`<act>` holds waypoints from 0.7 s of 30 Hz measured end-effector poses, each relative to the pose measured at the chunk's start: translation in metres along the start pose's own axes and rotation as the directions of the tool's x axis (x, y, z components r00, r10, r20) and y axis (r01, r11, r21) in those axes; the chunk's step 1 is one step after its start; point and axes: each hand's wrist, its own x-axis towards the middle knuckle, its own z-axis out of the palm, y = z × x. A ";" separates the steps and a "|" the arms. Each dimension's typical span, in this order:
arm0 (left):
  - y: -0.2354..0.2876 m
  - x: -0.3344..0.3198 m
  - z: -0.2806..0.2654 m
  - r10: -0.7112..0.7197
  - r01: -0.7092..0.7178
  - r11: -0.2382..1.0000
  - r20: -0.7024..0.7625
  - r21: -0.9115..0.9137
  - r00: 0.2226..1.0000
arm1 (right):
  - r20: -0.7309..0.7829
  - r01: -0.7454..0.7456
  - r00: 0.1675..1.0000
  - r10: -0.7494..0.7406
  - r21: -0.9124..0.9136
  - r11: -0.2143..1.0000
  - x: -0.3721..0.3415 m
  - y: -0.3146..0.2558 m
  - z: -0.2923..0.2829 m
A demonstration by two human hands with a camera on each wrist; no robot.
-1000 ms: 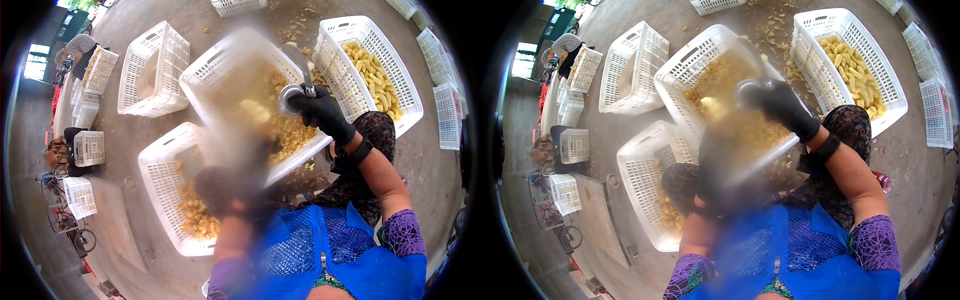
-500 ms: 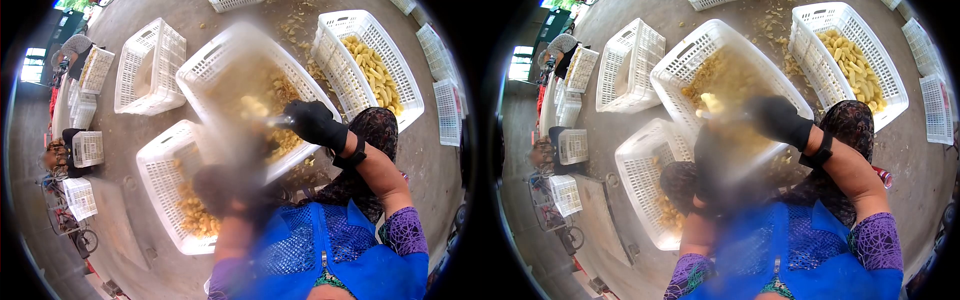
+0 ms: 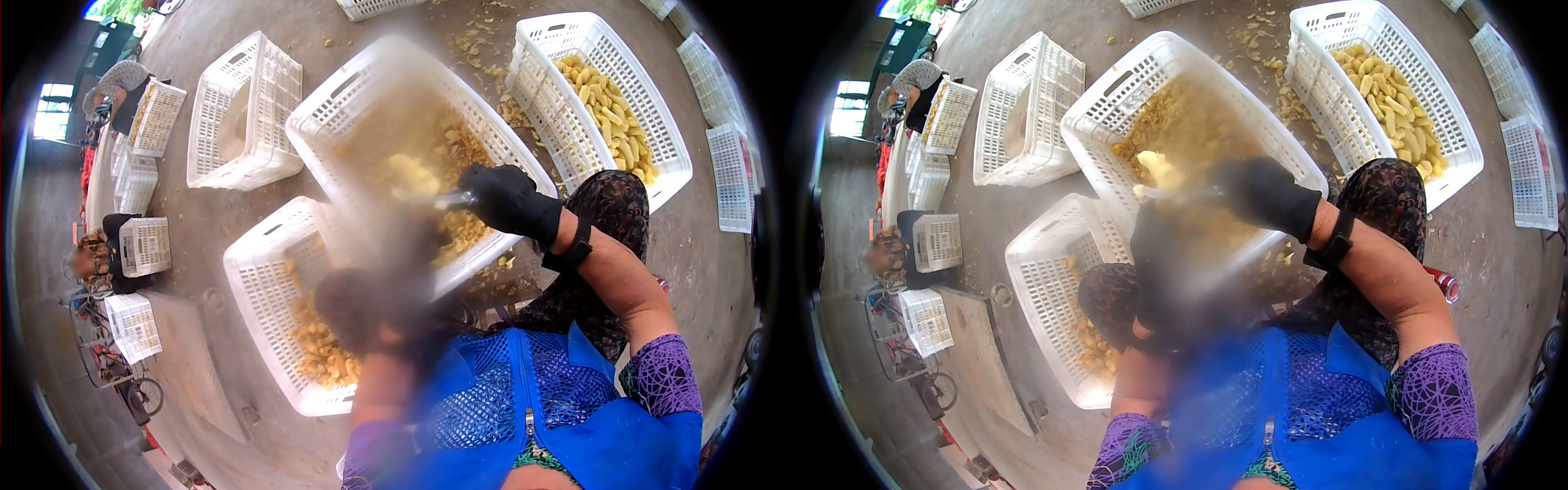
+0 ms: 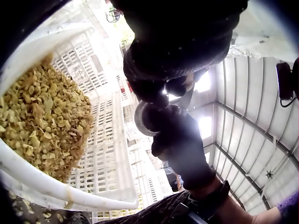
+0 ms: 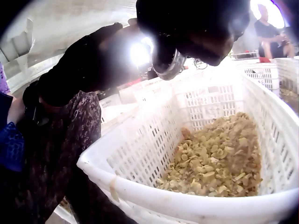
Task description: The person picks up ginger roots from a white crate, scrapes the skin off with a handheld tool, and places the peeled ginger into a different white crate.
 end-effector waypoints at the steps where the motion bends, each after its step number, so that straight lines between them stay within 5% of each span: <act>1: -0.001 0.001 0.002 -0.004 0.004 1.000 0.001 -0.012 1.000 | -0.003 -0.019 1.000 0.019 -0.051 0.999 -0.001 0.002 0.001; 5: 0.002 0.001 0.000 -0.020 0.020 0.999 0.002 -0.047 1.000 | -0.035 0.070 0.997 -0.075 -0.140 0.988 0.000 0.012 0.004; 9: 0.005 -0.003 -0.002 -0.026 0.026 0.999 0.000 -0.044 1.000 | 0.025 0.022 1.000 -0.018 -0.191 0.981 -0.002 0.007 0.005; 15: 0.010 -0.005 -0.001 -0.061 0.060 0.992 -0.009 -0.107 0.998 | -0.088 0.000 0.996 -0.005 -0.053 0.999 0.000 -0.007 0.008; 17: 0.013 -0.006 -0.002 -0.097 0.094 0.981 -0.007 -0.168 0.995 | -0.139 -0.020 0.989 0.041 0.149 0.989 0.001 -0.014 0.008; 21: 0.014 -0.008 -0.001 -0.178 0.161 0.930 -0.021 -0.331 0.984 | -0.060 0.001 0.998 0.017 0.291 0.957 0.006 -0.023 0.002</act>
